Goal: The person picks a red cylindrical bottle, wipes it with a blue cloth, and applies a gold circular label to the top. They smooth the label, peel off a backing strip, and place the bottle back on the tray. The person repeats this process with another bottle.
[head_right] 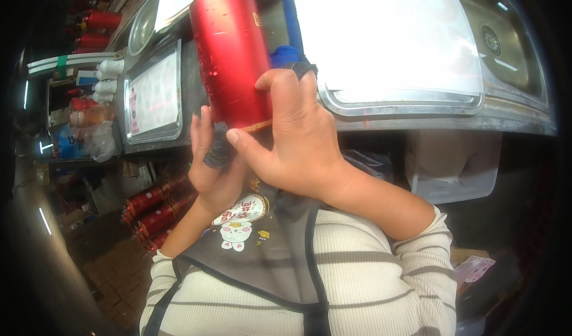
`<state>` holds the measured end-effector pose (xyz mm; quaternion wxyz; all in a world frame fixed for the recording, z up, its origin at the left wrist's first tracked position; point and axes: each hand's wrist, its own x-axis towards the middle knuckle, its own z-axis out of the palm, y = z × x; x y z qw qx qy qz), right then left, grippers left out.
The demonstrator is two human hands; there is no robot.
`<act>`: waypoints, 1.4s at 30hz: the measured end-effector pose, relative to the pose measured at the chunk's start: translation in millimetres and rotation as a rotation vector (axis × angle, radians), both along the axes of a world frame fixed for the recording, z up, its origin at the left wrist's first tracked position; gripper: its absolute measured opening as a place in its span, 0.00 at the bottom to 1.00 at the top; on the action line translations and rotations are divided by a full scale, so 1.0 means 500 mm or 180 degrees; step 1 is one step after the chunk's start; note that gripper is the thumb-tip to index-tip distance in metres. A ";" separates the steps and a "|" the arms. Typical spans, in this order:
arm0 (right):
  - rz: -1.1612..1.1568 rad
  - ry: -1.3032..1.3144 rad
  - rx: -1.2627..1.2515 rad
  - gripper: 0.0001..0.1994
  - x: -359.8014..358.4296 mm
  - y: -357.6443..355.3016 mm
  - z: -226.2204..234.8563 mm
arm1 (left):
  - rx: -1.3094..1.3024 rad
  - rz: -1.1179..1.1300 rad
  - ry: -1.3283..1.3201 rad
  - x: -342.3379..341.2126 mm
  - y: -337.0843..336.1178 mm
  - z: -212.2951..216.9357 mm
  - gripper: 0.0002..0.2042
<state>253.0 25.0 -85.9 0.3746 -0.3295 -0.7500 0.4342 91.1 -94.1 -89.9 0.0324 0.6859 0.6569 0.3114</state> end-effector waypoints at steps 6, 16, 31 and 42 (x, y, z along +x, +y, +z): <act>-0.0040 -0.0127 0.0177 0.31 -0.004 -0.002 0.000 | -0.0119 -0.0055 -0.0039 -0.005 -0.004 0.005 0.20; 0.0031 -0.0153 0.0078 0.29 0.001 -0.001 -0.002 | -0.0206 -0.0081 0.0027 -0.005 -0.006 0.003 0.20; 0.0119 -0.0012 0.0006 0.29 0.006 0.001 -0.012 | -0.0108 -0.0077 0.0203 0.002 0.008 0.013 0.19; 0.0256 0.0298 -0.0843 0.24 0.001 0.002 0.009 | -0.0157 -0.0082 0.0157 -0.012 0.002 0.023 0.18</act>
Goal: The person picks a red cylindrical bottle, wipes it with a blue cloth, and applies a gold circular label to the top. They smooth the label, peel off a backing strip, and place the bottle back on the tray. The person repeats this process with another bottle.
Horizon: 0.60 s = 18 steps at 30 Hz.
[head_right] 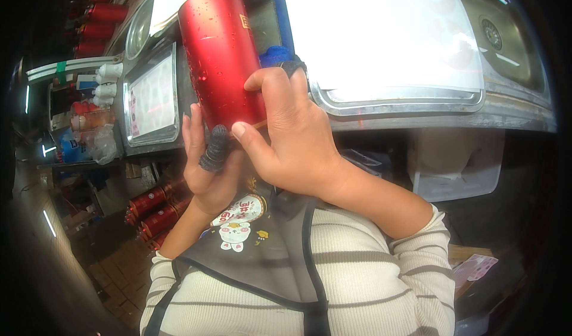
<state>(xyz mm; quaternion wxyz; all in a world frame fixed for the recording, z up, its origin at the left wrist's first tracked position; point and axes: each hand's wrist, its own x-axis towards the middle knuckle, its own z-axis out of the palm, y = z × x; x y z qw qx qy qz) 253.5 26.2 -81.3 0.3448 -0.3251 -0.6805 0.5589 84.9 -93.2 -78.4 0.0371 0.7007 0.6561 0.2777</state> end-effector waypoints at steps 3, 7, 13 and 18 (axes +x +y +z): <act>0.0116 0.0134 0.0010 0.22 0.004 0.003 -0.012 | 0.0063 0.0000 -0.0040 -0.002 0.001 0.005 0.18; 0.0158 0.0274 -0.0055 0.22 0.006 0.001 -0.027 | 0.0075 0.0009 -0.0073 0.000 0.002 0.006 0.18; -0.0009 0.0091 0.0278 0.22 -0.003 -0.008 -0.017 | 0.0149 -0.0041 0.0128 -0.001 0.007 0.005 0.20; 0.0175 0.0178 -0.0026 0.21 0.012 0.001 -0.024 | 0.0140 -0.0122 0.0553 0.008 0.023 0.032 0.22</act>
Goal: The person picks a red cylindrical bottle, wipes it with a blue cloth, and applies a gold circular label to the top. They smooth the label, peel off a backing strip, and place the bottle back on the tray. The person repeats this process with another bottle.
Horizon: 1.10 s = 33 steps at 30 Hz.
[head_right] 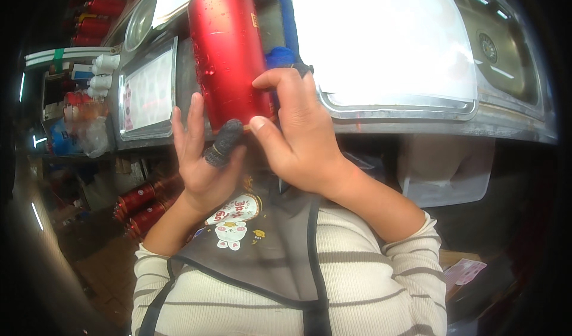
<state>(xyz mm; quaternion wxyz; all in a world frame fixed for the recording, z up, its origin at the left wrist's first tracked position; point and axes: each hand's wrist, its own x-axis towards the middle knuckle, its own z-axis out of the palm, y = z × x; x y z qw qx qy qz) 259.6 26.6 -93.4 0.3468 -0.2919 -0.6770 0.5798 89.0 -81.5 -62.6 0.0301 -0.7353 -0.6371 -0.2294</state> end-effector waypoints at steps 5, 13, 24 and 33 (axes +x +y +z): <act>0.0026 0.0474 -0.1192 0.15 0.011 0.010 0.004 | -0.0006 -0.0187 0.0327 0.006 0.029 0.037 0.24; -0.0185 0.0421 -0.0955 0.12 0.048 0.016 0.001 | 0.0148 -0.0687 0.0411 0.032 0.083 0.045 0.09; 0.0151 0.0081 0.1678 0.11 0.037 -0.042 -0.004 | 0.0502 -0.0362 0.0238 0.014 0.111 -0.007 0.38; -0.0352 -0.0298 0.0803 0.09 0.061 -0.072 -0.006 | 0.0780 0.0165 -0.1157 0.004 0.063 -0.078 0.38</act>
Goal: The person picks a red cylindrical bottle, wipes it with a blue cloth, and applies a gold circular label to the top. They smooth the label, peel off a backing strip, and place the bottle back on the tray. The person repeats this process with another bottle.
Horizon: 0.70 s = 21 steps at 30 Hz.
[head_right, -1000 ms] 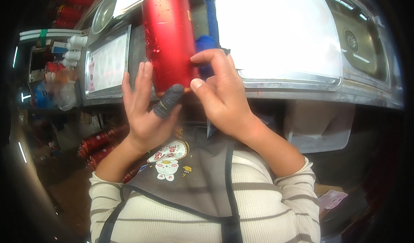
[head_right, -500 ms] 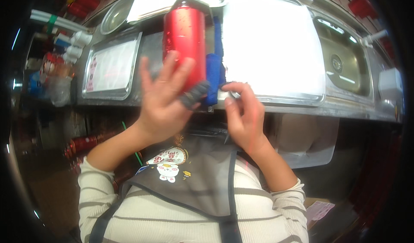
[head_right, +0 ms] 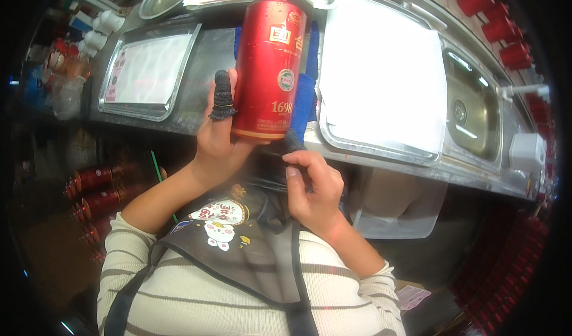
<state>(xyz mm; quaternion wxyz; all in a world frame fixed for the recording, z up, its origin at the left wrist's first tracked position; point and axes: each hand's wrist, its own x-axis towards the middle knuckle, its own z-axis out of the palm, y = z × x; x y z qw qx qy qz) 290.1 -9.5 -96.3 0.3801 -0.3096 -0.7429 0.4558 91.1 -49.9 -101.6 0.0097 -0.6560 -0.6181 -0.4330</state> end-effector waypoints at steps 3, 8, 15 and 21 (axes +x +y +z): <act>-0.0066 -0.0216 -0.0311 0.08 0.001 -0.002 -0.005 | -0.0138 -0.0002 -0.0504 -0.004 -0.015 -0.018 0.38; -0.0128 -0.0256 -0.0065 0.09 -0.005 -0.004 -0.016 | -0.0222 -0.0197 0.0010 -0.032 -0.014 -0.035 0.35; -0.0200 -0.0406 0.0468 0.11 -0.010 -0.010 0.018 | -0.0598 -0.0273 -0.0213 -0.042 -0.027 -0.031 0.40; 0.0012 -0.0431 0.1532 0.15 -0.029 0.002 0.034 | -0.0727 -0.0232 -0.1876 0.002 -0.016 0.011 0.36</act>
